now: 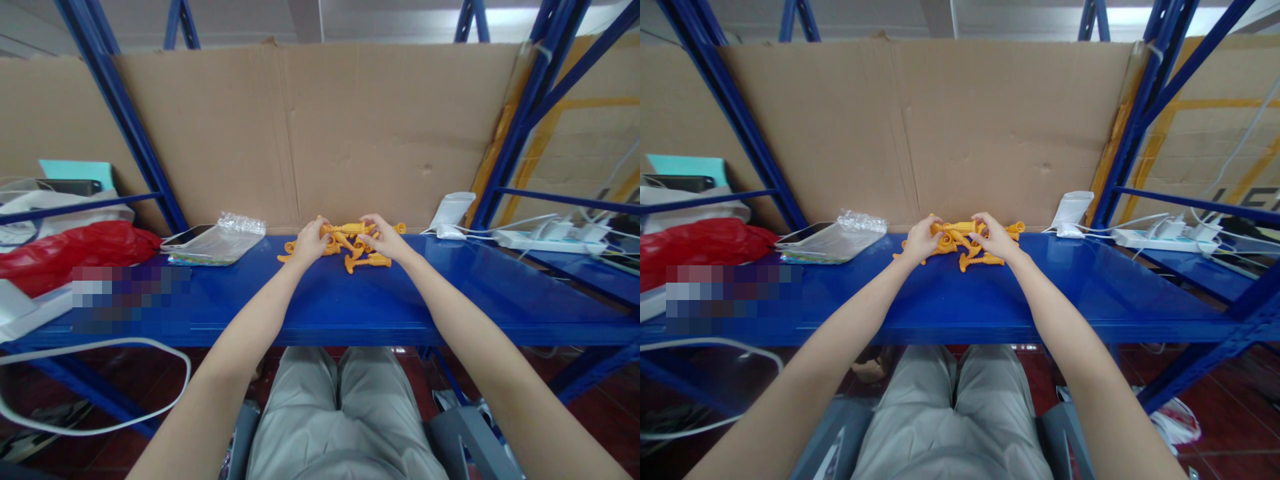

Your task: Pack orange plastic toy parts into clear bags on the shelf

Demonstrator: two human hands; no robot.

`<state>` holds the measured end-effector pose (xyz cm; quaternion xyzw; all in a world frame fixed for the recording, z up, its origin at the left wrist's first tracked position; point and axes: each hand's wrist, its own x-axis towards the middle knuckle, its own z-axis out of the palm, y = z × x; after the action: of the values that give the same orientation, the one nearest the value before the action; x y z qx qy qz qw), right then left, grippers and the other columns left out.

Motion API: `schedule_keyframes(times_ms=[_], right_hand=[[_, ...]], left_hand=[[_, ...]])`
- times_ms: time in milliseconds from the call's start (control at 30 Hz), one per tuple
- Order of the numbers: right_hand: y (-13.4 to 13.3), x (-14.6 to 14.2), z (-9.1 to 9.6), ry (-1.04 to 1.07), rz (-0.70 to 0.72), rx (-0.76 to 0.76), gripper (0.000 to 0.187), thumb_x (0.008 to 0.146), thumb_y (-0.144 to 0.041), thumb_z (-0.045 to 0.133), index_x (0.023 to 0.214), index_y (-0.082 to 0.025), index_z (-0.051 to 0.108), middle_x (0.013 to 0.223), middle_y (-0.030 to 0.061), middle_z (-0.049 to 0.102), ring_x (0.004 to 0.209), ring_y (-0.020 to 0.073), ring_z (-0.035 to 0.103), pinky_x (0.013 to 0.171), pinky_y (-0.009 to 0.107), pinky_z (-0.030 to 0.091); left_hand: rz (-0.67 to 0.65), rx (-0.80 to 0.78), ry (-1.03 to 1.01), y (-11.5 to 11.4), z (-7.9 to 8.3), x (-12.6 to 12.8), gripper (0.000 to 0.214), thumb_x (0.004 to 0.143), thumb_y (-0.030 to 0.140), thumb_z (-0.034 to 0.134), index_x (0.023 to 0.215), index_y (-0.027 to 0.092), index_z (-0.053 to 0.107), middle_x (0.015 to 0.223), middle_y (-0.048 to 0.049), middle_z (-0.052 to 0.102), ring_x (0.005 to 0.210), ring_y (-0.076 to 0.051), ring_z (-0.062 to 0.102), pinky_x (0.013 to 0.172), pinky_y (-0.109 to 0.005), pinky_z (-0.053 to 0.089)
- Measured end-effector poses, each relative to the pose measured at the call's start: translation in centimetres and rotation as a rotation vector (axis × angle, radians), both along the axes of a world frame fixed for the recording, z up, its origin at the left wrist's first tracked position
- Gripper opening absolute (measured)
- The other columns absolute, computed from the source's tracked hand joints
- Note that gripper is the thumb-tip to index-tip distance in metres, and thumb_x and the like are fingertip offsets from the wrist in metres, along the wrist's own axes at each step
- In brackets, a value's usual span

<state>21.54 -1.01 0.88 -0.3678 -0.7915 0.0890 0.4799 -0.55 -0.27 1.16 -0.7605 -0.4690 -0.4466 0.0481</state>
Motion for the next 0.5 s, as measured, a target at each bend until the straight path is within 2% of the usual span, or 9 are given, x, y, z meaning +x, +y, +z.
schedule_keyframes(times_ms=[133,267,400,500], right_hand=[[0.55,-0.14,-0.39,0.089,-0.015,-0.083,0.039,0.087,-0.052,0.054,0.108,-0.019,0.054,0.09,0.0052,0.061,0.069,0.0154,0.058,0.065,0.03,0.05],[0.61,-0.22,-0.47,0.112,0.02,-0.188,0.041,0.09,-0.058,0.047,0.104,-0.021,0.054,0.072,0.0003,0.057,0.056,0.0137,0.055,0.054,0.027,0.048],[0.78,-0.16,-0.55,0.151,0.028,-0.179,0.038,0.088,-0.056,0.052,0.105,-0.022,0.053,0.076,-0.0001,0.057,0.053,0.0114,0.053,0.05,0.025,0.046],[1.1,0.01,-0.59,0.19,0.035,-0.163,0.036,0.085,-0.048,0.059,0.109,-0.022,0.051,0.088,0.0017,0.058,0.057,0.0099,0.053,0.052,0.025,0.047]], left_hand=[[-0.005,0.061,0.046,0.01,-0.1,-0.14,0.023,0.084,0.014,0.057,0.106,0.019,0.06,0.109,-0.0077,0.067,0.105,-0.021,0.062,0.095,-0.035,0.046],[0.013,0.065,0.065,0.05,-0.28,-0.03,0.025,0.085,0.014,0.056,0.109,0.018,0.06,0.112,-0.0091,0.066,0.107,-0.022,0.062,0.096,-0.036,0.047],[0.019,0.059,0.066,0.22,-0.46,0.05,0.028,0.085,0.014,0.056,0.112,0.018,0.06,0.112,-0.009,0.066,0.107,-0.022,0.062,0.096,-0.037,0.047],[0.02,0.062,0.068,0.3,-0.54,0.07,0.029,0.085,0.014,0.056,0.113,0.018,0.059,0.111,-0.0086,0.066,0.107,-0.022,0.062,0.096,-0.037,0.047]])
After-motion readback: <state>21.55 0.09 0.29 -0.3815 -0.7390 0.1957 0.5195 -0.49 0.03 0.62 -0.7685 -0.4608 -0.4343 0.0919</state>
